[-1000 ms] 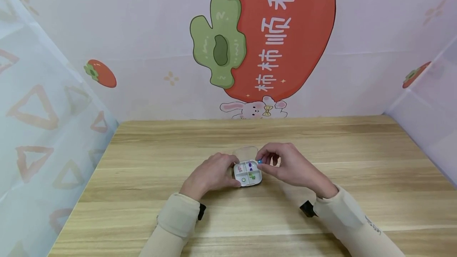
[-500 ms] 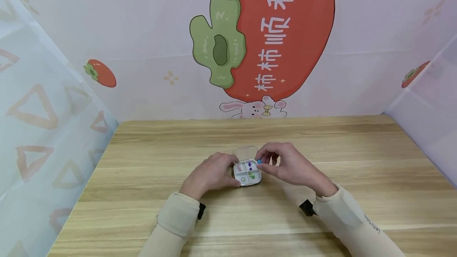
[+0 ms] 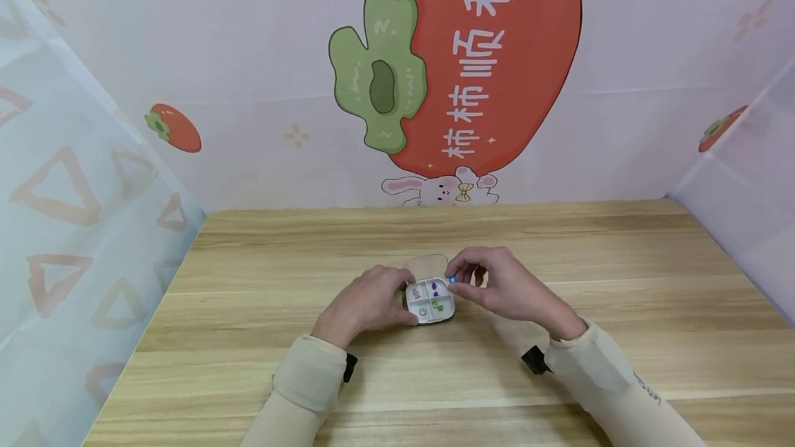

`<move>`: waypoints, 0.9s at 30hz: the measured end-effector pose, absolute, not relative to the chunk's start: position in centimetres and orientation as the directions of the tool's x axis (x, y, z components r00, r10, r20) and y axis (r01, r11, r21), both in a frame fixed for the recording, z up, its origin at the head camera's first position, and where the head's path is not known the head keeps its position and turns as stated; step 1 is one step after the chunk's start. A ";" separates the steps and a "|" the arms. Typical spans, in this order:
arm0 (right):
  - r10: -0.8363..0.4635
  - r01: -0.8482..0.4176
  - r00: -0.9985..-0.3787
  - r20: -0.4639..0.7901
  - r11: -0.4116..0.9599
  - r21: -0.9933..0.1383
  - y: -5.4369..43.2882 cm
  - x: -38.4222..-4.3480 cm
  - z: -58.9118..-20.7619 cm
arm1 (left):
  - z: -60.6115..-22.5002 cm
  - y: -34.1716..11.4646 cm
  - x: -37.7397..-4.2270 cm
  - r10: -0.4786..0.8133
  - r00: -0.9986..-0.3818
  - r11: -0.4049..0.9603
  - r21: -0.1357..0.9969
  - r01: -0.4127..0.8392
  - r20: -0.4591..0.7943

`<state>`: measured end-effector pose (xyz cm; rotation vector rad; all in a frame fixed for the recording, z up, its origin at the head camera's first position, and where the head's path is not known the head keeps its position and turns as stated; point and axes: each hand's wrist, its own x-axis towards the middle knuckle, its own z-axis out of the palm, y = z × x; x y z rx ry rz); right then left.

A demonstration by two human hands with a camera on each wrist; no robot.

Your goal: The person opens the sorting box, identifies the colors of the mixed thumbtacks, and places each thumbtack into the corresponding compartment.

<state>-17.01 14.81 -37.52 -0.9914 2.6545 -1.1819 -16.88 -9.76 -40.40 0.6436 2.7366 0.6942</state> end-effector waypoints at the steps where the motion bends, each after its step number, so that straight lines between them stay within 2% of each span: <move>1: -0.586 -0.528 -0.790 0.183 0.497 -0.689 14.8 -17.1 -37.6 | -40.4 -9.8 -16.9 0.471 -0.873 0.790 0.501 0.355 -0.125; 14: -0.603 -0.490 -0.793 0.087 0.546 -0.680 14.5 -17.8 -39.3 | -40.4 -9.8 -16.9 0.480 -0.870 0.786 0.497 0.367 -0.116; 27: -0.612 -0.501 -0.786 0.085 0.551 -0.667 12.5 -17.0 -40.1 | -40.4 -9.8 -16.9 0.488 -0.867 0.779 0.498 0.381 -0.099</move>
